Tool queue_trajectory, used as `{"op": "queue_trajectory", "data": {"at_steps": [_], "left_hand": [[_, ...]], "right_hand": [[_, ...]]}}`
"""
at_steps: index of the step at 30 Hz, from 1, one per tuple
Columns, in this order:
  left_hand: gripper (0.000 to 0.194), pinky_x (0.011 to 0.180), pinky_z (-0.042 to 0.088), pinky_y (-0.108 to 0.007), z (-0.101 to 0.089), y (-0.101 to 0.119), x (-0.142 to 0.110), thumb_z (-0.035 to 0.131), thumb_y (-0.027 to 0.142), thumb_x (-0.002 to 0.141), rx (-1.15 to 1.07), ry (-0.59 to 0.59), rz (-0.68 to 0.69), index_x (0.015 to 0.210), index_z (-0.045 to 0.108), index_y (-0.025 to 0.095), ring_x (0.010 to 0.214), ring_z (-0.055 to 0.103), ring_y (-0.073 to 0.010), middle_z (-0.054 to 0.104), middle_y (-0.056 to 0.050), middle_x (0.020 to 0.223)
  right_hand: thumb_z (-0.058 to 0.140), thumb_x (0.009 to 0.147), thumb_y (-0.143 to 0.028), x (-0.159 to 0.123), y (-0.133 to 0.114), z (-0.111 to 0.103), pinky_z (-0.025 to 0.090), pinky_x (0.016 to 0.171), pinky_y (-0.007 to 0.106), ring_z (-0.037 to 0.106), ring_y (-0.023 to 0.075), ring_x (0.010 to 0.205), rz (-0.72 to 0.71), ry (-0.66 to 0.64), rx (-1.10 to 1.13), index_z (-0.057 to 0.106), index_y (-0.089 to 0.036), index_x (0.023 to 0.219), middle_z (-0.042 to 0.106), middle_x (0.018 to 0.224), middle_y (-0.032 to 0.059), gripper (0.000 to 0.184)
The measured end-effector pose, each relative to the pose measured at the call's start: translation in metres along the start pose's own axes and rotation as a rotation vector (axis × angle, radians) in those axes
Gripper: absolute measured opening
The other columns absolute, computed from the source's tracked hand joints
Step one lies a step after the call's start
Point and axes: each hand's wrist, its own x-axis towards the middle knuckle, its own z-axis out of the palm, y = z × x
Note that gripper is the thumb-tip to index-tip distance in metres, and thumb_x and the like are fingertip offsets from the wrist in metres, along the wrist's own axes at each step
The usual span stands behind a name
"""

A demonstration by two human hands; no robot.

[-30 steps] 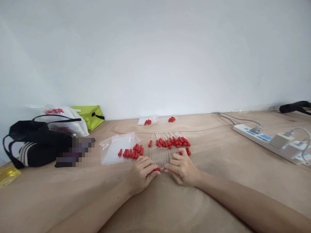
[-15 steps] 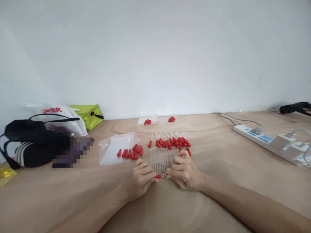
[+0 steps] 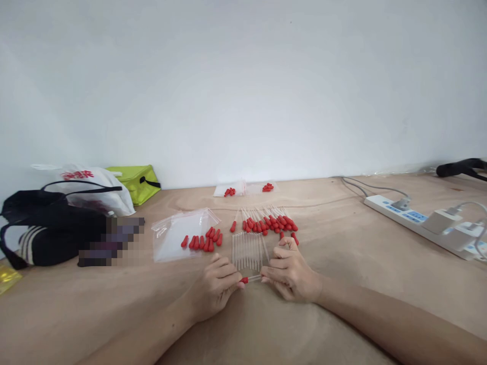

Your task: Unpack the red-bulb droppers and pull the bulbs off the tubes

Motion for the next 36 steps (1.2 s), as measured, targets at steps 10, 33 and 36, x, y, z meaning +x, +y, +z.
{"op": "queue_trajectory", "data": {"at_steps": [10,33,36], "left_hand": [[0.023,0.056,0.037,-0.025,-0.004,-0.005,-0.004,0.038,0.020,0.086,0.005,0.091,-0.022,0.071,0.055,0.018,0.055,0.046,-0.0110,0.055,-0.001,0.057],[0.026,0.058,0.043,-0.026,-0.050,-0.112,-0.038,0.051,0.036,0.061,0.094,0.085,-1.283,0.079,0.055,0.017,0.066,0.060,-0.0194,0.061,0.000,0.061],[0.031,0.058,0.043,-0.026,-0.047,-0.112,-0.039,0.053,0.044,0.059,0.060,0.037,-1.257,0.074,0.056,0.018,0.065,0.060,-0.0195,0.061,0.000,0.060]], "right_hand": [[0.040,0.082,-0.024,-0.006,0.003,-0.001,0.024,0.075,0.034,0.039,0.0106,0.058,0.019,0.009,0.001,0.060,-0.019,0.072,0.046,0.048,-0.0027,0.023],[0.044,0.076,-0.014,0.080,0.000,0.060,0.022,0.072,0.036,0.049,0.0156,0.070,0.338,-0.106,-0.266,0.059,-0.015,0.067,0.062,0.068,0.0044,0.017],[0.045,0.074,-0.013,0.085,-0.005,0.064,0.023,0.074,0.039,0.049,0.0193,0.078,0.347,-0.202,-0.241,0.061,-0.015,0.070,0.062,0.072,0.0062,0.016]]}}
